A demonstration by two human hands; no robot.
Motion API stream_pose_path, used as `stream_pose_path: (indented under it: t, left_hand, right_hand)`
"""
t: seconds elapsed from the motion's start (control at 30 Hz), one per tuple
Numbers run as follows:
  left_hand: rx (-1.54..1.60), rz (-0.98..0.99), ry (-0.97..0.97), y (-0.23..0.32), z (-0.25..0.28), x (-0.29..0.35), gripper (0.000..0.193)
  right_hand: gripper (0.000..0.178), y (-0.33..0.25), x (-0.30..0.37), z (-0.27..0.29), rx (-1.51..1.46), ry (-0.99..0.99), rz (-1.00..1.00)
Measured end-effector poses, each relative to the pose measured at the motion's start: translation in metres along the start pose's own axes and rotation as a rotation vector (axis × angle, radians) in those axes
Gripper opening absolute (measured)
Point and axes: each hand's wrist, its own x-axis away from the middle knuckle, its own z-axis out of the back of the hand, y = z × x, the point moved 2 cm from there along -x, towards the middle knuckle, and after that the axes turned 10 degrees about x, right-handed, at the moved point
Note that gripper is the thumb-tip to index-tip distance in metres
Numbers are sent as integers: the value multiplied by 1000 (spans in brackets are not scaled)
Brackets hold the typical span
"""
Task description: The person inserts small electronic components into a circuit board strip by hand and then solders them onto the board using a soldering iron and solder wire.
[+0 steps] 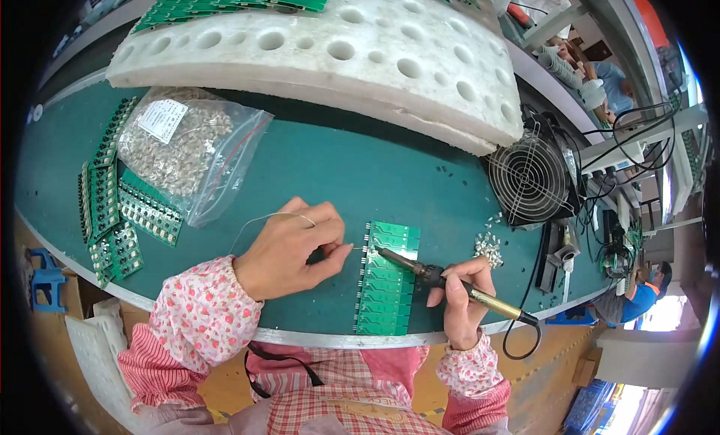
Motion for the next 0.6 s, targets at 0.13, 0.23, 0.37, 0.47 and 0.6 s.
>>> stream_pose_path:
  t: [0.13, 0.23, 0.37, 0.47, 0.6]
  left_hand:
    - [-21, -17, -6, 0, -2, -1, 19]
    - [-42, -35, 0, 0, -4, -1, 19]
    - [-22, -43, 7, 0, -4, -1, 18]
    - [-42, -55, 18, -1, -4, -1, 18]
    - [-52, -59, 17, -1, -5, -2, 19]
  right_hand:
    - [15, -1, -1, 1, 75, -49, 32]
    - [15, -1, 0, 0, 58, -47, 21]
    - [13, -2, 0, 0, 60, -51, 7]
    - [12, -2, -1, -1, 72, -53, 19]
    - [12, -1, -1, 0, 72, -62, 36]
